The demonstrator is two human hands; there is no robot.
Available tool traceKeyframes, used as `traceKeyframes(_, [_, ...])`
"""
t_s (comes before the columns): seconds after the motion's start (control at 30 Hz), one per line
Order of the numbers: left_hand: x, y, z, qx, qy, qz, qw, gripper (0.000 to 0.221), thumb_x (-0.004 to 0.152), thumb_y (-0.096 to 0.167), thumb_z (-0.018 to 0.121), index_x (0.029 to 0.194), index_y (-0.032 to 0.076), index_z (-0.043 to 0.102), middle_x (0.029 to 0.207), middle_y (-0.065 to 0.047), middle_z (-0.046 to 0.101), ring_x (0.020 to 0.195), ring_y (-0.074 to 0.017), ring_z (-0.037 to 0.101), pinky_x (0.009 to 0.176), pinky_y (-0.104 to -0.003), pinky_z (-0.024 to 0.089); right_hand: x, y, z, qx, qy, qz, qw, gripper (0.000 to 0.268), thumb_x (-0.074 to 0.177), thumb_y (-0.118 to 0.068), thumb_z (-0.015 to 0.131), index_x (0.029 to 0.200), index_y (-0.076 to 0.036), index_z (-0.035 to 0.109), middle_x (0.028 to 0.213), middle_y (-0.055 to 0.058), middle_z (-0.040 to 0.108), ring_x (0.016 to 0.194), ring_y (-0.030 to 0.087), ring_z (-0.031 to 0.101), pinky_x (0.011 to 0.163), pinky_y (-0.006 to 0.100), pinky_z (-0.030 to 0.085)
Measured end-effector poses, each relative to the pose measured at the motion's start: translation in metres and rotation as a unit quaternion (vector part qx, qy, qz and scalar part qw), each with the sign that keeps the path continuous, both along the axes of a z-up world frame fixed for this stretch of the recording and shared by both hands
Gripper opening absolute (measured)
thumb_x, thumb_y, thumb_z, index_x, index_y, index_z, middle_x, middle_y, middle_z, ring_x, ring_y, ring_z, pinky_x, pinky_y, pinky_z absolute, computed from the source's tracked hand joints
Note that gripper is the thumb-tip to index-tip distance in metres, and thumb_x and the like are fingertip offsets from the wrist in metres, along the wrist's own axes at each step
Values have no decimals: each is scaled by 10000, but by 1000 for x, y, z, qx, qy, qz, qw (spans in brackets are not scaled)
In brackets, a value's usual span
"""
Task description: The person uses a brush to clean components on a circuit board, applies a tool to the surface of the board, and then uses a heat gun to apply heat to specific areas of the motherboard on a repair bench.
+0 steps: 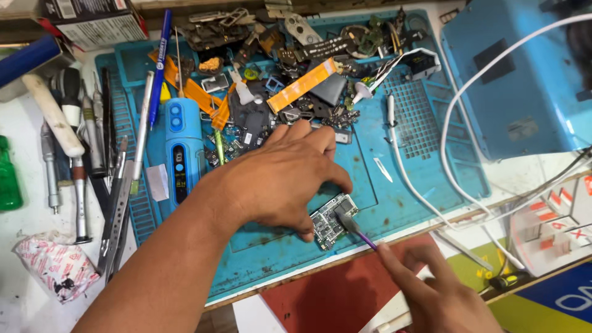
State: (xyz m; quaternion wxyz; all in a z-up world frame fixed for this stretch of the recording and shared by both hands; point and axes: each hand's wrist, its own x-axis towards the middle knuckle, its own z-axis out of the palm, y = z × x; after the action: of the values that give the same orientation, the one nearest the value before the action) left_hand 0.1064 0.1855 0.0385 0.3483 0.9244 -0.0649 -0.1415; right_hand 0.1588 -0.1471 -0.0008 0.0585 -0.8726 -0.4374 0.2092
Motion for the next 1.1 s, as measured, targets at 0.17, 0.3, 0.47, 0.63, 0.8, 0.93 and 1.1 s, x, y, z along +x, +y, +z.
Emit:
traceKeyframes(0.17, [0, -1, 10, 10, 42, 4, 999, 830, 482, 293, 967, 1273, 302, 717, 1193, -28, 520, 1193, -257, 429, 1022, -404, 362, -1, 19, -2, 36, -22, 10, 999, 719, 732, 9, 665, 1422, -190, 646, 1131, 105, 599, 871, 275, 703, 717, 420, 603])
traceKeyframes(0.3, [2, -3, 11, 28, 89, 2, 996, 810, 519, 320, 978, 1284, 341, 714, 1200, -16, 512, 1194, -252, 429, 1068, -380, 347, -14, 25, -3, -53, 27, -5, 998, 641, 880, -106, 668, 1470, -357, 645, 1132, 38, 614, 886, 160, 745, 731, 375, 617])
traceKeyframes(0.47, [0, 2, 1, 12, 42, 1, 999, 837, 479, 290, 967, 1280, 304, 725, 1185, -40, 515, 1194, -275, 420, 1062, -397, 344, -7, 4, -15, 51, -29, 34, 998, 626, 848, -93, 661, 1424, -338, 677, 1219, 73, 641, 819, 195, 744, 677, 351, 625])
traceKeyframes(0.63, [1, -1, -1, 15, 66, 1, 998, 844, 492, 286, 962, 1298, 321, 713, 1196, -31, 523, 1193, -264, 428, 1073, -393, 341, 7, -19, -23, -162, -43, -38, 985, 643, 886, -140, 691, 1436, -450, 572, 1116, -13, 633, 799, 135, 760, 741, 336, 646])
traceKeyframes(0.8, [-1, 0, -4, 14, -14, 2, 1000, 819, 434, 327, 982, 1223, 304, 759, 1230, -43, 539, 1183, -292, 446, 1061, -424, 342, -1, -35, -37, 111, -30, 59, 992, 805, 686, -84, 701, 1453, -311, 608, 1032, 11, 608, 872, 139, 749, 799, 368, 630])
traceKeyframes(0.93, [-1, -2, -1, 25, 26, 7, 999, 824, 464, 305, 970, 1258, 332, 748, 1253, -28, 534, 1192, -279, 442, 1073, -413, 341, -2, -25, -37, -53, 36, -2, 998, 837, 732, -31, 698, 1477, -402, 615, 1058, -22, 617, 845, 94, 703, 726, 310, 649])
traceKeyframes(1.1, [-3, -2, -5, 15, 27, 3, 1000, 833, 469, 316, 970, 1267, 322, 729, 1201, -26, 545, 1190, -272, 439, 1050, -404, 360, 7, -10, -25, 74, -151, 11, 986, 619, 804, -74, 721, 1380, -290, 648, 1080, 51, 595, 802, 218, 711, 617, 358, 594])
